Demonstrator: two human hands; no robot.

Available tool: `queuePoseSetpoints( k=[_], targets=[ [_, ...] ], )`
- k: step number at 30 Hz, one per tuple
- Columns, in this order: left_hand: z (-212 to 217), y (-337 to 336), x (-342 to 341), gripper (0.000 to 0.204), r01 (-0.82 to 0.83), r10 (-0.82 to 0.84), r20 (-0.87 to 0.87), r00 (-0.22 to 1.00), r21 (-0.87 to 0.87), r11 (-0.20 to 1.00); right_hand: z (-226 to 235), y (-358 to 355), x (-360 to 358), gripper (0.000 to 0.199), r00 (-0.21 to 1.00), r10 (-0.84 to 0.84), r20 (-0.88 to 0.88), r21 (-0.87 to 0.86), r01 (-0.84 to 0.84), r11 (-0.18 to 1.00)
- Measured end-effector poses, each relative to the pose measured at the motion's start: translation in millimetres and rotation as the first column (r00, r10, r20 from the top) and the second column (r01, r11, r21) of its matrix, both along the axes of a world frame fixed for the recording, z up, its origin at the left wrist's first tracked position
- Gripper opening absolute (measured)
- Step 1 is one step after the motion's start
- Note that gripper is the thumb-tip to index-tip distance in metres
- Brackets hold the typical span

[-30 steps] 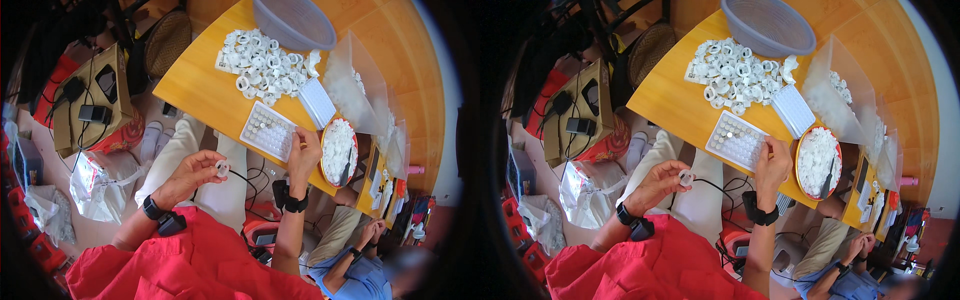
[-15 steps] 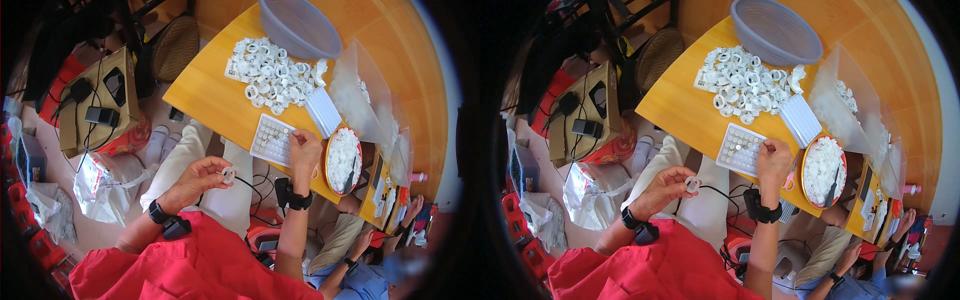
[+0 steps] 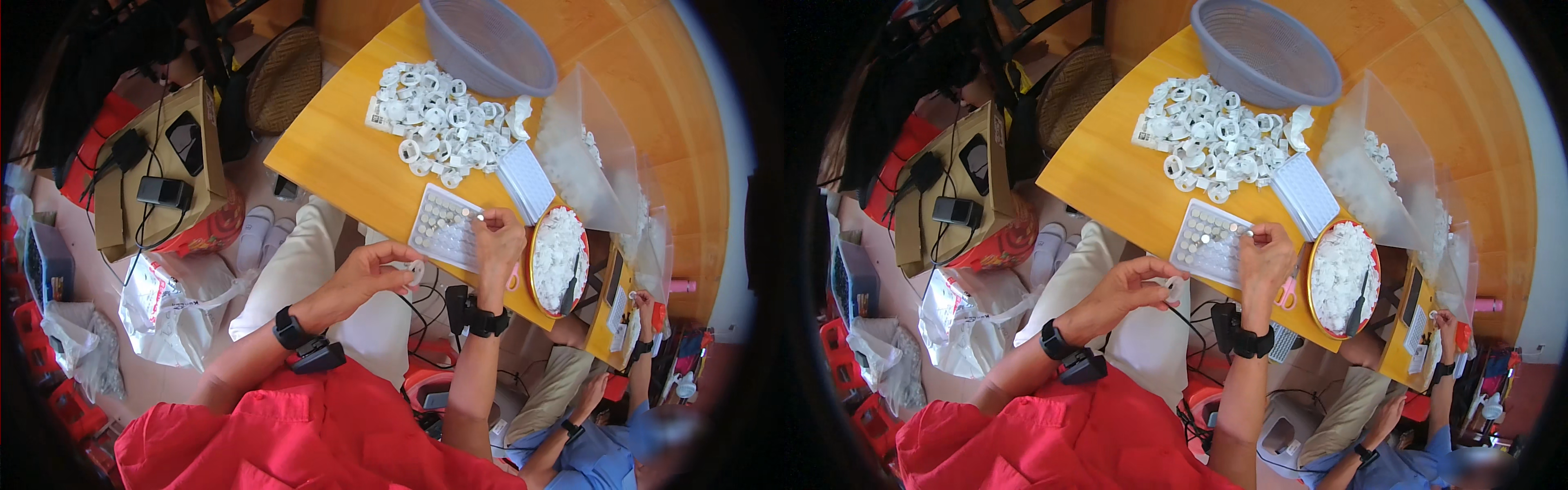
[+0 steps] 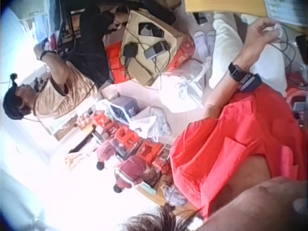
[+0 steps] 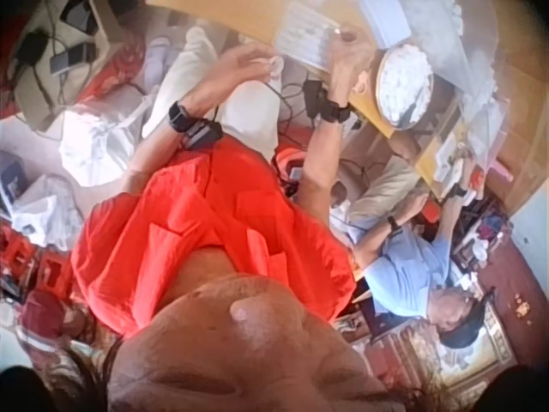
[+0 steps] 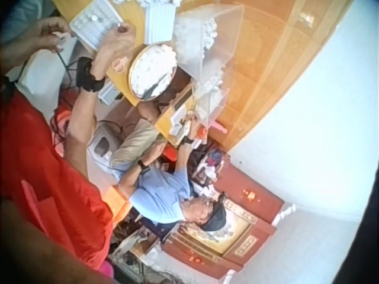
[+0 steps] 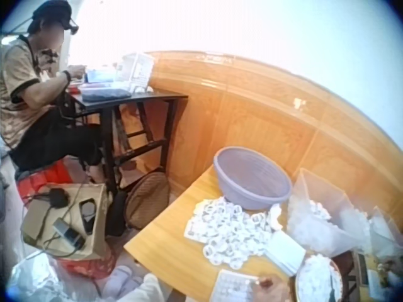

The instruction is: Assembling small electronic components into plastic circular housings using hands and a heat/soldering tool.

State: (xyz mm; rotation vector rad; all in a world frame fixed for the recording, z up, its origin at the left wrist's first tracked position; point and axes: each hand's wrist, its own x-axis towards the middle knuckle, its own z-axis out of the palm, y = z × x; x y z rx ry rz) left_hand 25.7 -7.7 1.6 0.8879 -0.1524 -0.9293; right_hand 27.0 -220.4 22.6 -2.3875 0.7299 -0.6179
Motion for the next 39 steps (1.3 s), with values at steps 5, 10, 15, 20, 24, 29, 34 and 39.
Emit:
queuePoseSetpoints(
  k=[5,10,15,20,24,29,34,39],
  targets=[
    [-1,-11,11,0.029,0.0,0.001,0.007,1.0,-0.004,1.0,-7,-7,-2,0.012,0.997,-0.016,0.071,0.094,0.009,0.996],
    [2,-9,10,0.029,-0.007,0.007,-0.006,1.0,0.007,1.0,6,-4,-6,0.008,0.992,-0.001,0.129,0.159,-0.02,0.987],
    [8,14,7,0.032,-0.023,-0.011,-0.179,0.984,-0.182,0.983,35,32,-42,0.004,0.959,0.187,0.213,0.427,-0.263,0.865],
    [8,18,-3,0.033,0.002,-0.043,-0.207,0.977,-0.192,0.981,35,69,-70,0.012,0.889,0.353,0.292,0.425,-0.451,0.784],
    [12,20,-8,0.031,-0.015,-0.022,-0.211,0.977,-0.173,0.985,35,80,-74,0.016,0.855,0.45,0.258,0.213,-0.505,0.836],
    [12,20,-11,0.028,-0.024,0.007,-0.151,0.989,-0.108,0.994,36,88,-77,0.019,0.861,0.469,0.198,0.063,-0.489,0.87],
    [13,19,-15,0.026,-0.017,0.013,-0.067,0.998,-0.053,0.998,28,92,-80,0.023,0.848,0.502,0.173,-0.052,-0.501,0.864],
    [10,17,-17,0.023,-0.049,0.049,0.048,0.998,-0.007,0.999,20,97,-83,0.021,0.825,0.555,0.107,-0.33,-0.497,0.803]
  ],
)
